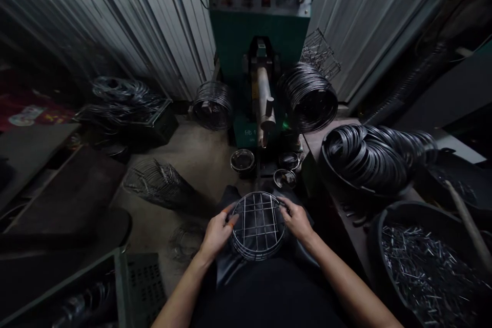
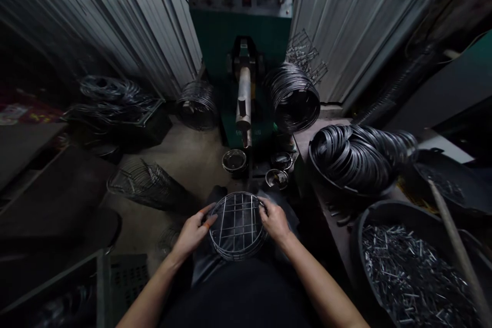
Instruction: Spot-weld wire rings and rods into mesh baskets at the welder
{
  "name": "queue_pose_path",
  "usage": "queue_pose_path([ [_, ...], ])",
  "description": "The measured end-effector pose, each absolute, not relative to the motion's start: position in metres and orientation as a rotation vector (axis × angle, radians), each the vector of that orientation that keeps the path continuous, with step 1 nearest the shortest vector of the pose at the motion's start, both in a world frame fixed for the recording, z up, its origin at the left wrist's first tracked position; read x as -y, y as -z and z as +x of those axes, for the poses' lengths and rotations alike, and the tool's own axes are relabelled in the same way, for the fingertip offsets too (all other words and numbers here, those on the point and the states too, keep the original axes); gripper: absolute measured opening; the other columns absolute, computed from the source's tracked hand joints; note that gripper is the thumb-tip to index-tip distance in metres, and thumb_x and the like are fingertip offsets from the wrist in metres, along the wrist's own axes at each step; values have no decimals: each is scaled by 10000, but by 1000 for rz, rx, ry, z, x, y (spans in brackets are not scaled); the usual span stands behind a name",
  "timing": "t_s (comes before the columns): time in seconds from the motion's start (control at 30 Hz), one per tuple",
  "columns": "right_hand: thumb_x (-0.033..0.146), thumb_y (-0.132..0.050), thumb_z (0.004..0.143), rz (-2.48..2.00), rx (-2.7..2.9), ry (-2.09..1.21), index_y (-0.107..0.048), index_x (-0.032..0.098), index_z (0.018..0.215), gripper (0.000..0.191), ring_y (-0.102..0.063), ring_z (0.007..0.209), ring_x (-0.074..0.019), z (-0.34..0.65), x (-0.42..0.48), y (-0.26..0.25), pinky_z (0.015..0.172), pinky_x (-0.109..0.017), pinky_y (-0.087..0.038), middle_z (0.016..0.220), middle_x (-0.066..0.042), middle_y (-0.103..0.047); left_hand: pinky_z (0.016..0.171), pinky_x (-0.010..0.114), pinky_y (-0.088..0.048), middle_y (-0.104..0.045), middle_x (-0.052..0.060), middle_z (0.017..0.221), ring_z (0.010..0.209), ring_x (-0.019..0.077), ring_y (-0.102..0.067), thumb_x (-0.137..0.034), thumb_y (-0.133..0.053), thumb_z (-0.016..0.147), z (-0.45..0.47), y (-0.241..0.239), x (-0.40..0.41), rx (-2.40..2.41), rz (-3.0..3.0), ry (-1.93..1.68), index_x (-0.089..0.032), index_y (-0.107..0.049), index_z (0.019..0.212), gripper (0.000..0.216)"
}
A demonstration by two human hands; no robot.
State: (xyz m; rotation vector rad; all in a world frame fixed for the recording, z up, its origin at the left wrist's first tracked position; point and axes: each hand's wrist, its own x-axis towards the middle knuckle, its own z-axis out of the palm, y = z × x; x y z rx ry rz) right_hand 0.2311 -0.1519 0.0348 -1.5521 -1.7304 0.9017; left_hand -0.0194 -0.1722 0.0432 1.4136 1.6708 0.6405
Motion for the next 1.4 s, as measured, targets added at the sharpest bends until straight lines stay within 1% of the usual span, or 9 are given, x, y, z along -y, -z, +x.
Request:
queue_pose_path([
  [0.27, 357, -662, 724, -1407, 1496, -1316, -640, 199, 1140, 446, -586, 1088, -265, 248, 150, -24, 979, -434, -410, 1135, -72, -662, 1060, 365, -334, -493, 88, 1353, 1269, 239, -426, -482, -426, 804, -19, -32, 185, -1525, 1484, -622, -116, -408, 1342, 651],
  [0.37, 396, -695, 699, -1407, 1355, -1442, -648, 197, 1125, 472, -578, 1094, -265, 250, 150, -22, 1000, -447, -379, 1115, -68, -671, 1043, 378, -348, -536, 116, 1306, 1256, 247, -440, -511, -383, 818, -21, -32, 187, -1499, 1512, -588, -108, -384, 1353, 670],
  [0.5, 387, -719, 673, -1406, 1310, -1473, -659, 207, 1106, 472, -571, 1099, -260, 247, 150, -24, 1021, -449, -349, 1111, -54, -673, 951, 388, -422, -611, 99, 1156, 1121, 265, -541, -573, -463, 773, -23, -39, 191, -1506, 1596, -433, -145, -286, 1404, 783],
  [0.63, 361, -732, 655, -1382, 1312, -1476, -662, 204, 1098, 476, -573, 1095, -258, 246, 150, -25, 1027, -451, -338, 1110, -50, -673, 924, 396, -420, -566, 110, 1187, 1114, 288, -528, -598, -662, 606, -18, -47, 199, -1576, 1704, -264, -170, -137, 1442, 1077],
  [0.97, 343, -728, 643, -1326, 1319, -1418, -683, 216, 1046, 425, -569, 1089, -248, 244, 152, -19, 1015, -420, -342, 1077, -38, -680, 878, 447, -400, -532, 167, 1204, 1140, 336, -486, -630, -622, 627, 0, -52, 208, -1779, 1815, -72, -112, -28, 1445, 1136],
  [1.07, 327, -741, 624, -1311, 1229, -1437, -653, 217, 1081, 479, -604, 983, -215, 248, 148, -17, 923, -362, -424, 982, -23, -687, 893, 429, -408, -550, 124, 1159, 1102, 308, -515, -597, -667, 597, -6, -45, 210, -1714, 1691, -200, -146, -40, 1449, 1150],
  [1.2, 360, -581, 741, -1351, 909, -1301, -546, 215, 1156, 441, -586, 669, -135, 262, 133, -1, 691, -290, -487, 757, 20, -633, 895, 357, -430, -546, 75, 1128, 1040, 238, -543, -549, -694, 593, -22, -48, 199, -1579, 1443, -460, -189, -151, 1439, 1068],
  [1.3, 333, -537, 741, -1354, 880, -1130, -519, 206, 1069, 353, -588, 697, -139, 267, 128, 18, 740, -310, -480, 788, 4, -633, 868, 327, -451, -557, 76, 1110, 979, 215, -565, -581, -657, 613, -32, -66, 165, -1609, 1307, -555, -154, -254, 1409, 990],
  [1.4, 347, -561, 731, -1405, 961, -1030, -517, 213, 942, 254, -614, 796, -176, 266, 130, 34, 823, -361, -459, 815, -26, -657, 908, 319, -436, -591, 97, 1139, 1048, 237, -560, -600, -652, 603, -29, -83, 110, -1567, 1340, -509, -143, -369, 1354, 924],
])
